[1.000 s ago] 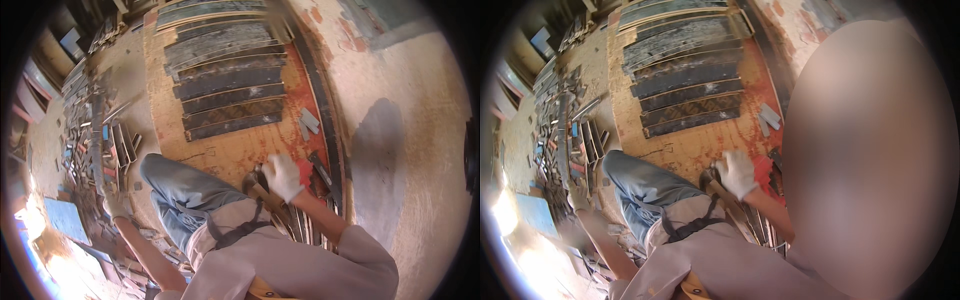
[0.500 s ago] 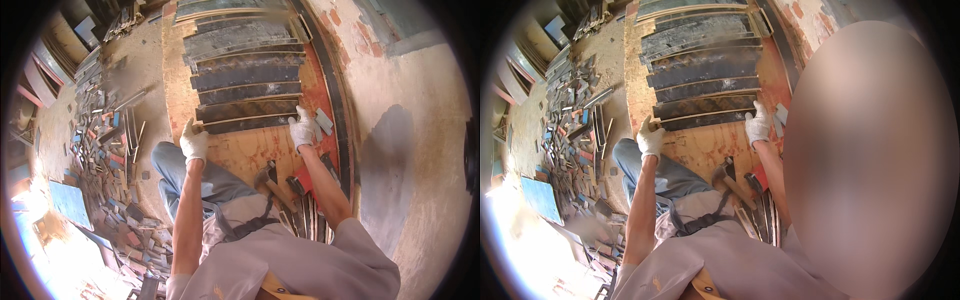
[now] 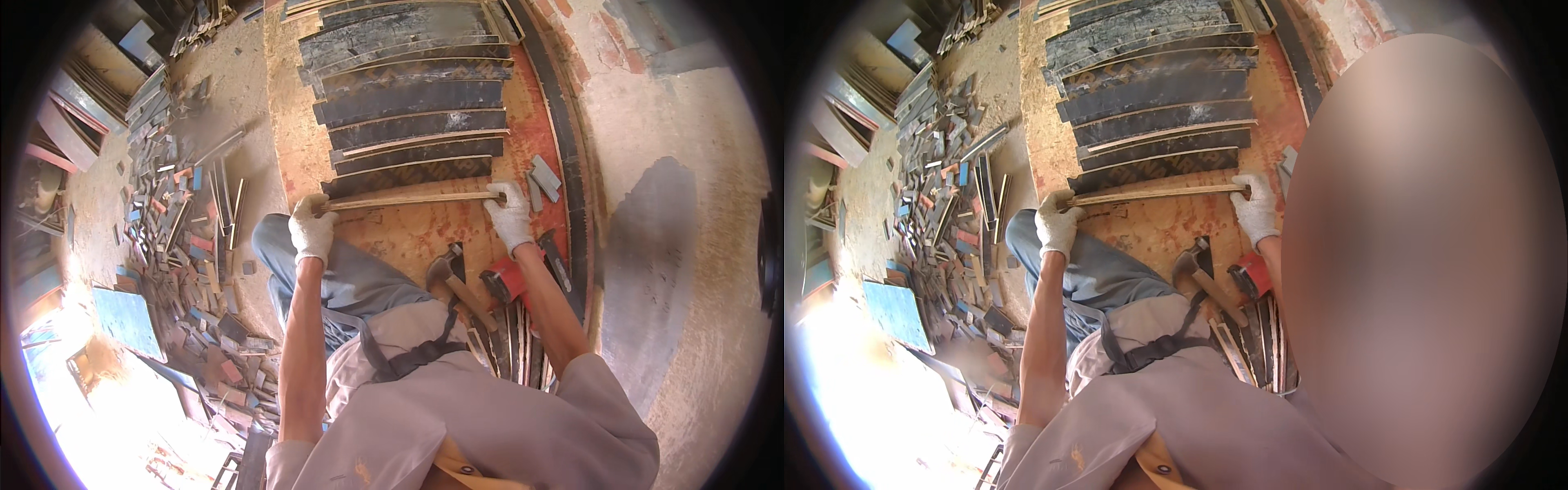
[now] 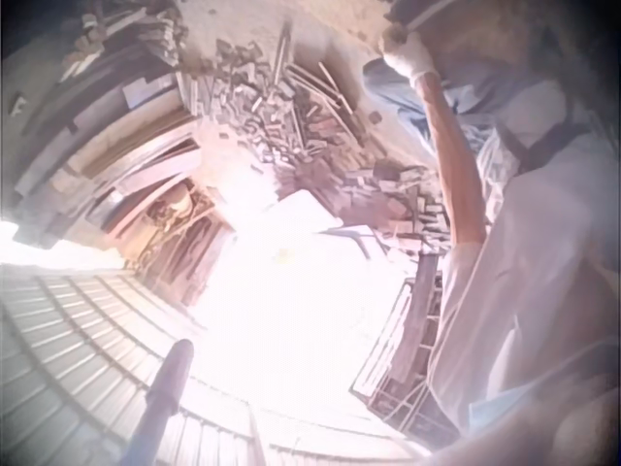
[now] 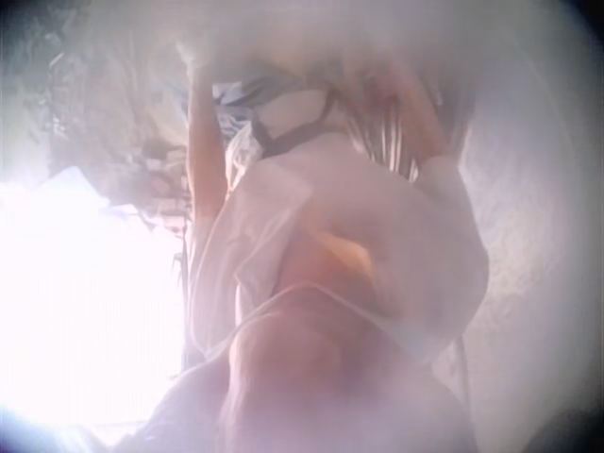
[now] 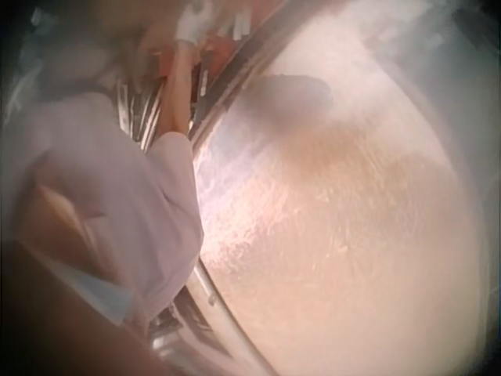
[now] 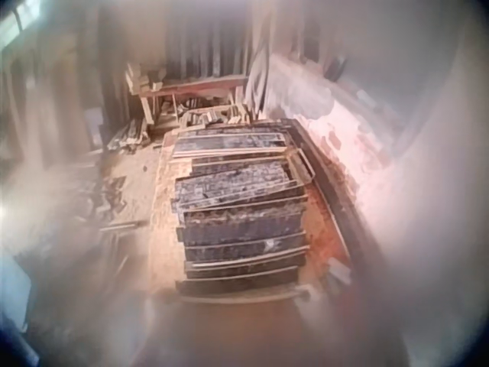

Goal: The person sits on the floor and uses a nail gun to attach thin wooden strips to a larger wooden board. They repeatedly pick up strips, position them, and fasten them in place.

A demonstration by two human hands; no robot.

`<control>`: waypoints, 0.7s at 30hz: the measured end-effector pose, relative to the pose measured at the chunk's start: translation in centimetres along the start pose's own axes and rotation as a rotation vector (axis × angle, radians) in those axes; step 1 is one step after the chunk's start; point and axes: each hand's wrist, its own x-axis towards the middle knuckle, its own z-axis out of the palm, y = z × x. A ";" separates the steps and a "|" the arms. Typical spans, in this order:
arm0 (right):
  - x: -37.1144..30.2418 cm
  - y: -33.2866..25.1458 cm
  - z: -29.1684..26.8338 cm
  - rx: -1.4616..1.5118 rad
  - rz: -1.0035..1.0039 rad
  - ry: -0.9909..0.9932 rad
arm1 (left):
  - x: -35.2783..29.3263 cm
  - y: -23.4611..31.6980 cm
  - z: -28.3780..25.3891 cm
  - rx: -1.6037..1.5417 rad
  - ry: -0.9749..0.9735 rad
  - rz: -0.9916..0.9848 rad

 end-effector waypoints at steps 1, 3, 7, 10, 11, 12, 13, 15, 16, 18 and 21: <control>-0.1 0.1 -0.2 0.009 0.008 -0.021 | 0.0 0.0 -0.1 0.026 -0.018 -0.009; 0.1 0.5 -0.4 -0.062 -0.005 -0.074 | 0.0 -0.1 -0.4 0.077 -0.055 -0.026; 0.8 2.2 -1.2 0.219 0.138 -0.124 | -0.2 -0.5 -0.4 0.070 -0.021 -0.007; 2.9 2.8 -2.1 -0.022 0.078 -0.028 | -0.1 -1.0 -0.3 0.110 -0.010 0.061; 3.5 1.7 -1.6 -0.017 0.035 0.017 | -0.3 -0.8 -0.3 0.115 -0.013 0.066; 4.0 0.6 -1.1 -0.109 -0.043 0.001 | -0.4 -0.7 -0.3 0.119 -0.015 0.070; 4.8 -1.6 -0.6 -0.198 -0.125 -0.018 | -0.6 -0.6 -0.5 0.120 -0.018 0.052; 5.5 -3.1 -0.2 -0.447 -0.226 -0.100 | -0.7 -0.1 -0.5 0.113 -0.033 0.024; 5.8 -3.3 -0.1 -0.599 -0.249 -0.173 | -0.7 -0.1 -0.6 0.121 -0.037 -0.004; 6.2 -3.5 -0.3 -0.654 -0.252 -0.180 | -0.8 -0.1 -0.7 0.134 -0.045 -0.061; 6.4 -3.6 -0.4 -0.605 -0.322 -0.117 | -0.9 0.2 -0.5 0.153 -0.040 -0.051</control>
